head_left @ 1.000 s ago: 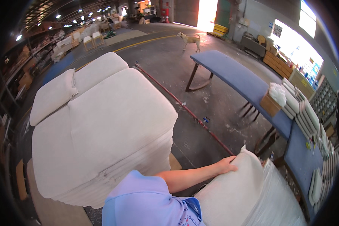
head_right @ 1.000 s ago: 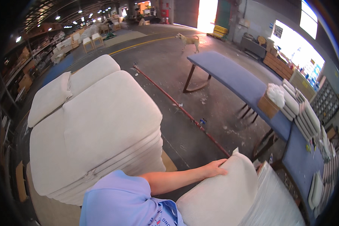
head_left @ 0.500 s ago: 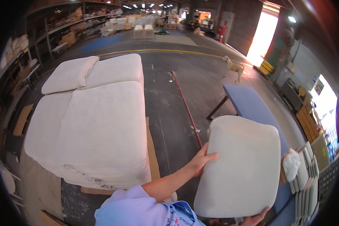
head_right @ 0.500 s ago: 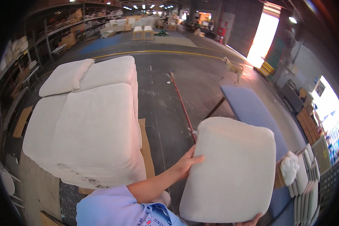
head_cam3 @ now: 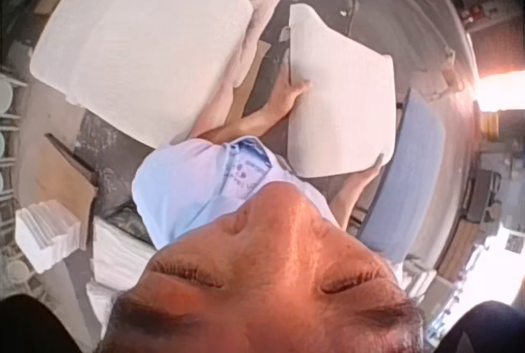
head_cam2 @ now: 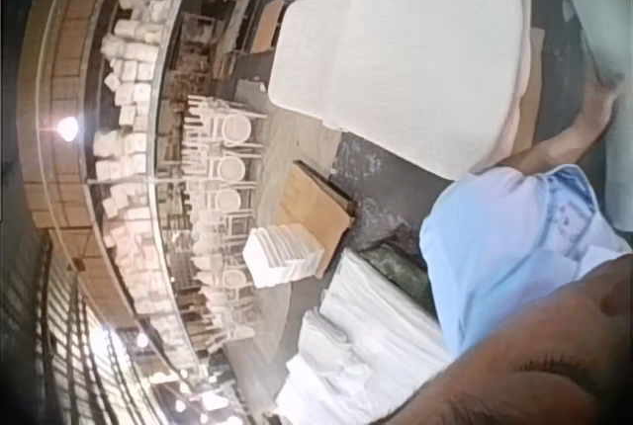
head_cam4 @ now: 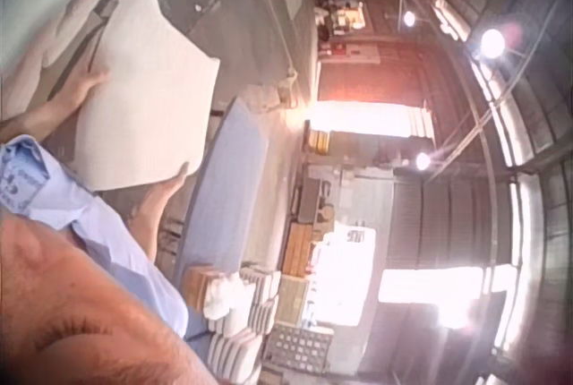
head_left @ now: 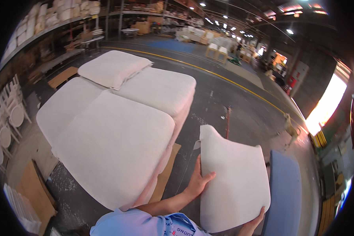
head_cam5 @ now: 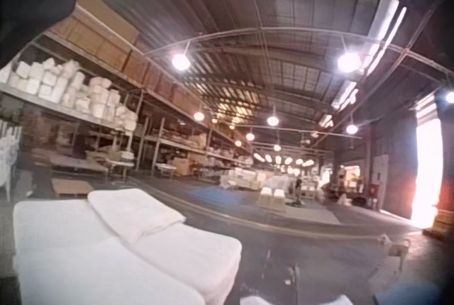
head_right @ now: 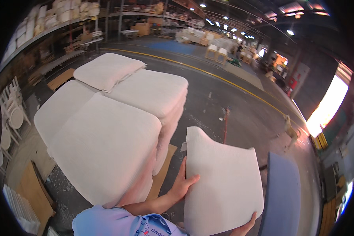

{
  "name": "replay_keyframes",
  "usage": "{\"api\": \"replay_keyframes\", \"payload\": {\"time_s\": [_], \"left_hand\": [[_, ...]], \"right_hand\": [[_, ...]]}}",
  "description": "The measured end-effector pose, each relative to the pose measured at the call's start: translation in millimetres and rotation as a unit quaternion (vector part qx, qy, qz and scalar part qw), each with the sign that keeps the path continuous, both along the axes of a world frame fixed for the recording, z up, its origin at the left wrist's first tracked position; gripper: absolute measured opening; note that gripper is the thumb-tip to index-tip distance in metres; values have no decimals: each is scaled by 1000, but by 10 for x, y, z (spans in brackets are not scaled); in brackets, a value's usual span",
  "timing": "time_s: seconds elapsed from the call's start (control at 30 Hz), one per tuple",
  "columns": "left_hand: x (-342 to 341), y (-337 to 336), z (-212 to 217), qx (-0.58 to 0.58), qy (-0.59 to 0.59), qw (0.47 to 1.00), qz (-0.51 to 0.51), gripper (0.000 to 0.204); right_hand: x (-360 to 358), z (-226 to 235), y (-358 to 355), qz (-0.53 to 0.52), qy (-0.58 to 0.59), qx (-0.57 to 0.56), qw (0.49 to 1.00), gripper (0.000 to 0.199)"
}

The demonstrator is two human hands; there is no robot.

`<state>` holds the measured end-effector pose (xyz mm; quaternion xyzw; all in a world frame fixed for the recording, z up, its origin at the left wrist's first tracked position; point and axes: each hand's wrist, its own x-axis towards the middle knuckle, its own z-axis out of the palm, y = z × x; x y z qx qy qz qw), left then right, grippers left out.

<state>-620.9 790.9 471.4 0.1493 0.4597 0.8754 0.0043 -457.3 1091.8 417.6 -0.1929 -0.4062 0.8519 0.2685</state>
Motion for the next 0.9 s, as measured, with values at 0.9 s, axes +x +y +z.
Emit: {"api": "replay_keyframes", "payload": {"time_s": [0.9], "left_hand": [[-2841, -2284, 1306, -131, -134, 762, 620, 63]], "right_hand": [[-7166, 1831, -2151, 483, -15, 333, 809, 83]]}}
